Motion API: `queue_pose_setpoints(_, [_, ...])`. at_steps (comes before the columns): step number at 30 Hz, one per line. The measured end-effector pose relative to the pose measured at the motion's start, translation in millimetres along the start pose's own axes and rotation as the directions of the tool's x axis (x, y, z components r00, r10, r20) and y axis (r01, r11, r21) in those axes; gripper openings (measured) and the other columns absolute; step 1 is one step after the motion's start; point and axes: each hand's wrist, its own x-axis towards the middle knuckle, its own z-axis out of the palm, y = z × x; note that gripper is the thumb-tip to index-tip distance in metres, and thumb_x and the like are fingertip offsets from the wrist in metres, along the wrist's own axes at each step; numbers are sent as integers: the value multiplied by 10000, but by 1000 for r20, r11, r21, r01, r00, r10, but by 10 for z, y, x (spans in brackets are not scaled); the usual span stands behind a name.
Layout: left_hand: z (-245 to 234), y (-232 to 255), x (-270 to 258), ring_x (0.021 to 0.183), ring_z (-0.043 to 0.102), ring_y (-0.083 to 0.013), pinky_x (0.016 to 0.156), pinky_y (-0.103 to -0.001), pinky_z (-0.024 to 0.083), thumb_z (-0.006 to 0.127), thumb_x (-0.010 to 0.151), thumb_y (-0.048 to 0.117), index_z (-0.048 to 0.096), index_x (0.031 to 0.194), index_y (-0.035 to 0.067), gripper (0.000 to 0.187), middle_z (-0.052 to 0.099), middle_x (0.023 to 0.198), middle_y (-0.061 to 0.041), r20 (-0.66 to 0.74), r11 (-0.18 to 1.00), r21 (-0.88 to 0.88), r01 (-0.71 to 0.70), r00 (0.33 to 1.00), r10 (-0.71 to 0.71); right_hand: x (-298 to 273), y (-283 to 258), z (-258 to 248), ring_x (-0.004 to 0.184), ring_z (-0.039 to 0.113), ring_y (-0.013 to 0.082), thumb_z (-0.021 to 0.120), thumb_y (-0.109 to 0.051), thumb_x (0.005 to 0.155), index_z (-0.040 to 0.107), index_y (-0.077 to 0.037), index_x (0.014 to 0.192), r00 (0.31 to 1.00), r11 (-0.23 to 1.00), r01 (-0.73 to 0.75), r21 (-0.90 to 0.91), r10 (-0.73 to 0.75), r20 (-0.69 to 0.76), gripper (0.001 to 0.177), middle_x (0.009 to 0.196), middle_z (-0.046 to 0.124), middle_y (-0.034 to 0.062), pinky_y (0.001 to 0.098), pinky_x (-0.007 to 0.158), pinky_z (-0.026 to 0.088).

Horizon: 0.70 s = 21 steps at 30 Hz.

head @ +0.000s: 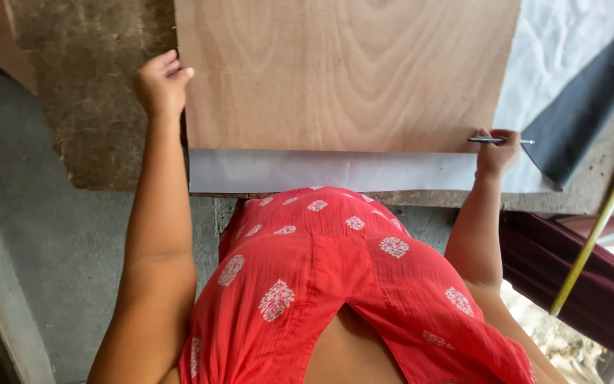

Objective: The person places a black patterned template on a white fabric sheet and traces its outline with a pen. They then position a rectangular wooden board on the fabric and trace its shape. Finally, the person uses scissors to cut the fabric along the traced lines.

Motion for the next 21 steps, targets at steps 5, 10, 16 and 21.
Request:
queue_pose_setpoints(5, [-154, 554, -218, 1043, 792, -165, 890, -272, 669, 881, 787, 96, 731, 1205, 69, 445, 782, 1140, -117, 26, 986, 133, 98, 994, -102, -92, -121, -42, 923, 723, 164, 803, -31, 867, 610, -157, 886, 998, 953, -62, 295, 61, 14, 230, 952, 711, 63, 297, 806, 626])
queue_pose_setpoints(10, [-159, 593, -231, 1029, 794, -171, 883, -282, 671, 892, 795, 113, 738, 1204, 84, 438, 780, 1137, -114, 25, 976, 186, 112, 993, -119, 127, -411, -75, 730, 720, 193, 858, 51, 859, 497, -133, 827, 996, 781, -49, 623, -6, 86, 406, 797, 722, 120, 349, 682, 623])
queue_pose_setpoints(16, [-148, 657, -243, 1023, 794, -174, 881, -285, 667, 883, 789, 104, 739, 1201, 84, 437, 781, 1140, -111, -11, 974, 185, 132, 991, -132, 564, -354, 184, 890, 744, 95, 819, -114, 909, 558, -179, 866, 986, 932, -64, 356, 115, -123, 272, 905, 684, -9, 236, 813, 618])
queue_pose_setpoints(21, [-145, 654, -259, 1044, 784, -179, 901, -305, 654, 865, 808, 126, 735, 1211, 109, 424, 777, 1163, -93, 7, 972, 188, 138, 990, -141, 660, -250, 347, 711, 400, 67, 1004, -223, 867, 435, -211, 825, 976, 958, -210, 197, 217, -14, 571, 809, 487, -79, 223, 618, 397])
